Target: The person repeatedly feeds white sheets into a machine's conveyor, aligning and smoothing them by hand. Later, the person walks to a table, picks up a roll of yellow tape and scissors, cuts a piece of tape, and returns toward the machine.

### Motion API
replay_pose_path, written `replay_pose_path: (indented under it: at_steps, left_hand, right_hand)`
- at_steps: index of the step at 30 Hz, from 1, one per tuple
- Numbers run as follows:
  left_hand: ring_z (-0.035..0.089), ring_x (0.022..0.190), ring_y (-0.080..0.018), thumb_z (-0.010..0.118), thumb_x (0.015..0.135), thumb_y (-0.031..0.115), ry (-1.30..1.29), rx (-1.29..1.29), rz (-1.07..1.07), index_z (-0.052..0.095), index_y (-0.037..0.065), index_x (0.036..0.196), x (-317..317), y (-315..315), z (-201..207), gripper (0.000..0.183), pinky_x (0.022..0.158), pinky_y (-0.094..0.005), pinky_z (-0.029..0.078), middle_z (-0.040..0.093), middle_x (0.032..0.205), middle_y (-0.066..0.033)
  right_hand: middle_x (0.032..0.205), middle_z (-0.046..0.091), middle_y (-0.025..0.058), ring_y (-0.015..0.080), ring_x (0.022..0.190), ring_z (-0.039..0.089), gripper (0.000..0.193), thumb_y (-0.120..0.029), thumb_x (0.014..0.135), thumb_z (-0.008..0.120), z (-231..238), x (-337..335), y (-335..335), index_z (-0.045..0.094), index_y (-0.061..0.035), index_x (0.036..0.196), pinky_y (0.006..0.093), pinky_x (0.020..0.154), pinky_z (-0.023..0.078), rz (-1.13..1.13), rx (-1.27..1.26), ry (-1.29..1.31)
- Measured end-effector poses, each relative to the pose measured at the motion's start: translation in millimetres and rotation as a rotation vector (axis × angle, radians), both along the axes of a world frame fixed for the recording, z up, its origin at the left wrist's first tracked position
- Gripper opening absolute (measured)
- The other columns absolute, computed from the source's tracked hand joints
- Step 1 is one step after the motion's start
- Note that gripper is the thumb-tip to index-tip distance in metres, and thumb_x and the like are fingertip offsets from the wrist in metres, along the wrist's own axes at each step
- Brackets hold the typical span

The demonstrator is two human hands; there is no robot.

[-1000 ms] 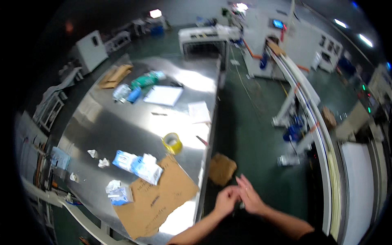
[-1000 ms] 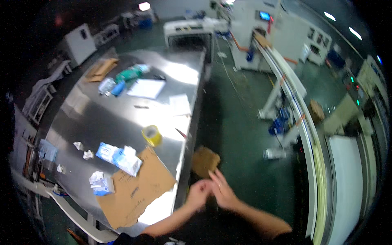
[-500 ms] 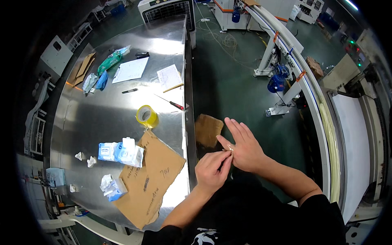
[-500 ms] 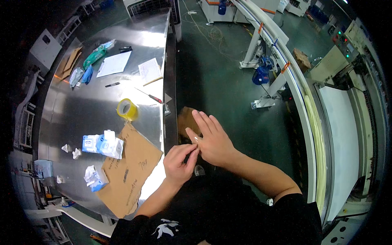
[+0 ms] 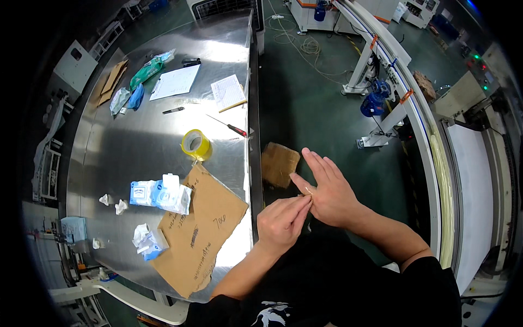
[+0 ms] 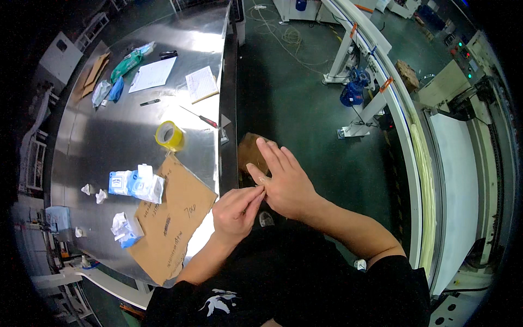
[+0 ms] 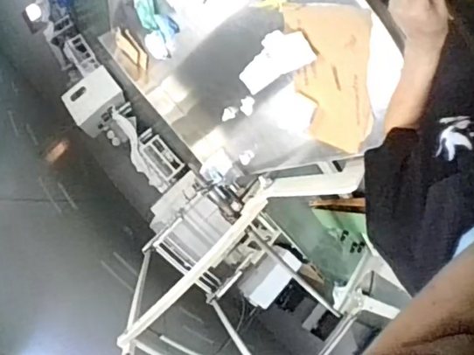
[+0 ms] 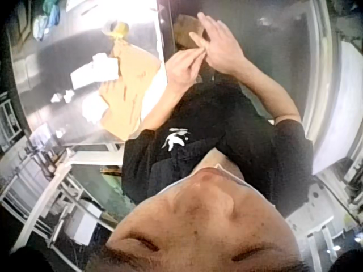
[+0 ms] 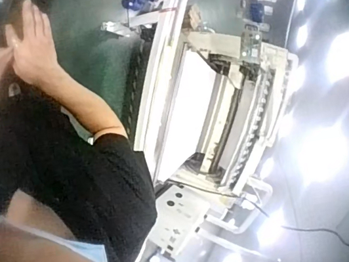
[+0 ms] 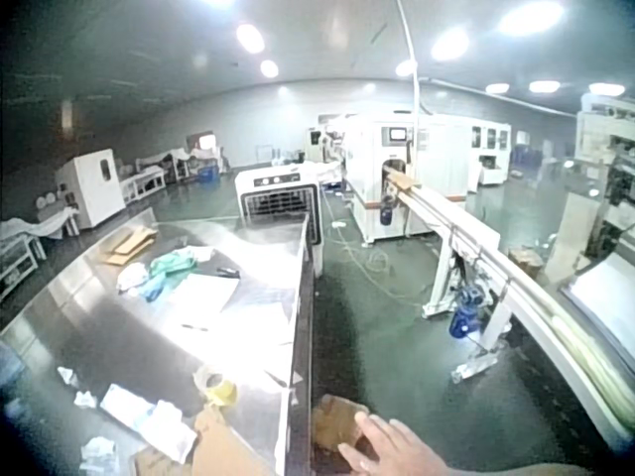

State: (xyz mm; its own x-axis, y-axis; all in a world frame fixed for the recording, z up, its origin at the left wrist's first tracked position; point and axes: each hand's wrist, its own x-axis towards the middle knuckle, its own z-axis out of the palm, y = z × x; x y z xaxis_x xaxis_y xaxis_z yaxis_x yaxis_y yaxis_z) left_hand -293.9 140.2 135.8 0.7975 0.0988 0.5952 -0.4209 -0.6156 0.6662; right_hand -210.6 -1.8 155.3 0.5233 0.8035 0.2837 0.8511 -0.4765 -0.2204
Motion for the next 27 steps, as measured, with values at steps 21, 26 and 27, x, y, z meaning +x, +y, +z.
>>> replay_pose_path:
  at_steps: [21, 26, 27]
  left_hand:
    - [0.063, 0.073, -0.0204, 0.073, 0.07, -0.003, -0.066, -0.085, 0.077, 0.063, 0.0, 0.092, -9, -5, 6, 0.024, 0.063, -0.028, 0.049, 0.066, 0.086, -0.0126]
    - [0.057, 0.09, -0.0152, 0.071, 0.074, -0.003, 0.152, -0.708, -0.084, 0.049, 0.0, 0.112, -19, -6, 0, 0.044, 0.077, -0.0273, 0.046, 0.057, 0.105, -0.0109]
    - [0.057, 0.093, -0.0153, 0.071, 0.074, -0.003, 0.181, -0.858, -0.167, 0.048, 0.0, 0.114, -21, -7, -1, 0.047, 0.08, -0.0275, 0.046, 0.056, 0.106, -0.0108]
  right_hand:
    - [0.146, 0.028, 0.0257, 0.0369, 0.133, 0.034, 0.046, -0.019, 0.086, 0.054, 17, -12, -4, 0.053, -0.0204, 0.132, 0.0491, 0.109, 0.024, -0.054, -0.005, -0.087]
    - [0.147, 0.028, 0.0206, 0.0355, 0.136, 0.031, 0.048, -0.02, 0.087, 0.054, 16, -9, -6, 0.051, -0.0358, 0.132, 0.0505, 0.111, 0.021, 0.043, 0.034, -0.224]
    - [0.148, 0.027, 0.0186, 0.0355, 0.137, 0.029, 0.048, -0.022, 0.089, 0.052, 15, -9, -6, 0.049, -0.038, 0.133, 0.0518, 0.112, 0.019, 0.063, 0.049, -0.232]
